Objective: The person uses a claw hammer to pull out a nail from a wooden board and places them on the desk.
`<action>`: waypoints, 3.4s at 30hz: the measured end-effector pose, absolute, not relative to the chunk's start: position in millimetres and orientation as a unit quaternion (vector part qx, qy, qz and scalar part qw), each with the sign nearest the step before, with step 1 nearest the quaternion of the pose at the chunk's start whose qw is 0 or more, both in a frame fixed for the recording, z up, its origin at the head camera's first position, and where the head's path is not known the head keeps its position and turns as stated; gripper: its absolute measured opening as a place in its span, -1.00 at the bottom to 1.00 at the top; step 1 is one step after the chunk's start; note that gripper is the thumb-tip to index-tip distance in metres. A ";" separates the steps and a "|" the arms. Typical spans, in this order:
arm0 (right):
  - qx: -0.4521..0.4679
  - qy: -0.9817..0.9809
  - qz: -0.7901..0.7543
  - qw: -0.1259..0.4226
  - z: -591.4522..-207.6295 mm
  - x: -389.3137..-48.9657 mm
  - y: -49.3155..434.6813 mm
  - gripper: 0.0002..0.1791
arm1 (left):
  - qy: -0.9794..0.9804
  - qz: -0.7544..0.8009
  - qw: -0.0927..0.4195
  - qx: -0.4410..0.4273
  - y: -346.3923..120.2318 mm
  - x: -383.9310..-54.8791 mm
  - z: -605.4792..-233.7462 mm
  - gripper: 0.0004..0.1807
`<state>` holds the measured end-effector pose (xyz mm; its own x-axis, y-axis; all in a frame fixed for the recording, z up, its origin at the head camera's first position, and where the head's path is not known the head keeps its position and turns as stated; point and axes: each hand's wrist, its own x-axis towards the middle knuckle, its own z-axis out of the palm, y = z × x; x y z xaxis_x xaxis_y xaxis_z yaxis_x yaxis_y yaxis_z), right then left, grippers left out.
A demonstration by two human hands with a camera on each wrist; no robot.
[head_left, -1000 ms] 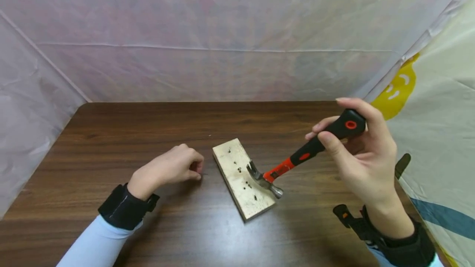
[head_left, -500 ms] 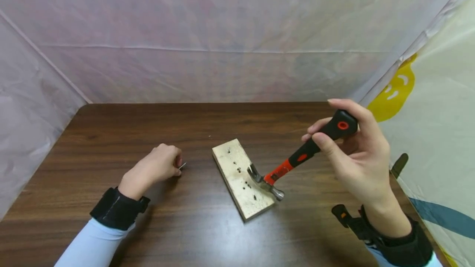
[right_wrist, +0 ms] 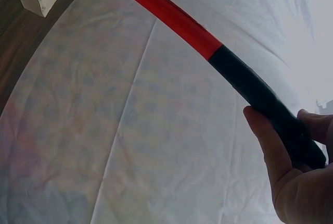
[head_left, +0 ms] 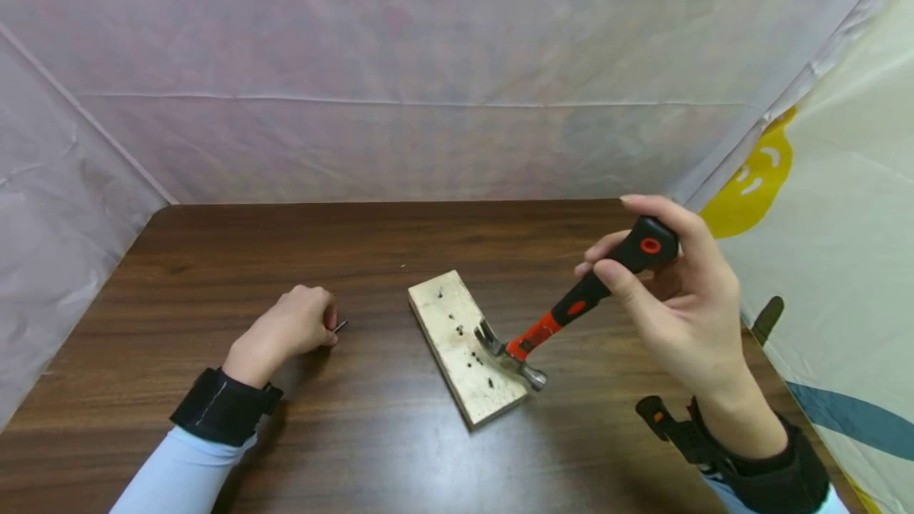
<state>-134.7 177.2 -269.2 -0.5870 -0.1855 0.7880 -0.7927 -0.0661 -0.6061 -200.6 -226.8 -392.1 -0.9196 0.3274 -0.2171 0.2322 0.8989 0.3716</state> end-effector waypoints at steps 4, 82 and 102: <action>0.382 -0.640 0.621 0.242 -270.0 -134.5 177.3 -0.38 | 0.965 0.172 0.140 0.141 -227.3 -200.7 -392.7 -0.73; 0.296 -0.794 0.513 0.136 -309.3 -135.1 156.5 -0.72 | 0.776 0.387 -0.003 0.499 -92.8 -193.9 -392.0 -0.63; 0.290 -0.842 0.428 0.154 -309.6 -145.3 155.7 -0.81 | 0.897 0.282 0.061 0.336 -128.1 -202.8 -395.1 -0.38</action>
